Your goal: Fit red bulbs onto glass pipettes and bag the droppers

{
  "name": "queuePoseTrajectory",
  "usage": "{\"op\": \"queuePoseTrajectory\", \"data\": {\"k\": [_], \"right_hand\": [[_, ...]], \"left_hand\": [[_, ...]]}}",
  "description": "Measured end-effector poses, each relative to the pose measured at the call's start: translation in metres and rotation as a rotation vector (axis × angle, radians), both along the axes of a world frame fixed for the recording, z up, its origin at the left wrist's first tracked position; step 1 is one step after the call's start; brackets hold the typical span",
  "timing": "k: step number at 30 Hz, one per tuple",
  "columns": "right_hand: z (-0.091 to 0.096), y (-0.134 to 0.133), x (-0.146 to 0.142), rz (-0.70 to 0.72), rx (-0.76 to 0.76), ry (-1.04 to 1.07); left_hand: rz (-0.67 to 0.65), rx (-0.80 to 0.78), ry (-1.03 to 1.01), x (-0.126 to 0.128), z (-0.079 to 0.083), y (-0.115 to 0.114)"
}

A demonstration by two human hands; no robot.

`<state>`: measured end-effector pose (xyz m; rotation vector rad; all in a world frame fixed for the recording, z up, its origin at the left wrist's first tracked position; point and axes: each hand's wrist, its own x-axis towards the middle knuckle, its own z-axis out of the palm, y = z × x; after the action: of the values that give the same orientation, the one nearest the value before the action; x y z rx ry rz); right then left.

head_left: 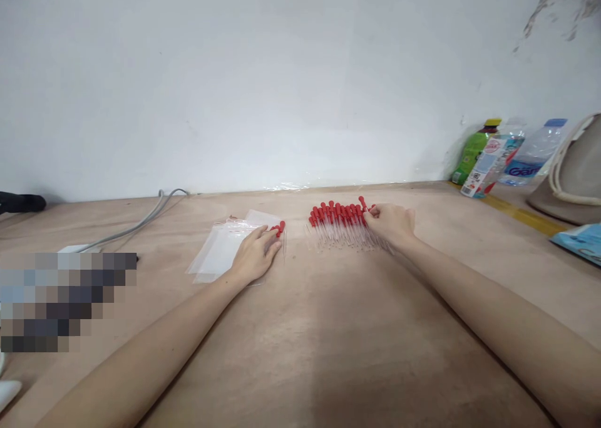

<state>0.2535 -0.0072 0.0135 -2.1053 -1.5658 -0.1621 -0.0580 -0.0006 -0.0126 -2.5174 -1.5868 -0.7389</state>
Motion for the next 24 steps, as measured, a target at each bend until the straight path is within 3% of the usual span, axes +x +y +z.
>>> {"op": "queuePoseTrajectory", "data": {"k": [8, 13, 16, 24], "right_hand": [[-0.003, -0.003, -0.003, 0.039, 0.045, -0.038], [-0.005, -0.016, -0.039, 0.322, 0.154, -0.054], [-0.006, -0.021, -0.070, 0.452, 0.111, -0.105], [0.003, 0.000, -0.124, 0.332, -0.126, -0.187]], "left_hand": [[-0.074, 0.024, -0.028, 0.002, 0.001, -0.001], [-0.055, 0.014, -0.053, 0.003, 0.004, -0.003], [-0.062, 0.018, -0.053, 0.004, 0.005, -0.005], [-0.087, 0.069, -0.092, 0.005, 0.007, -0.007]]}}
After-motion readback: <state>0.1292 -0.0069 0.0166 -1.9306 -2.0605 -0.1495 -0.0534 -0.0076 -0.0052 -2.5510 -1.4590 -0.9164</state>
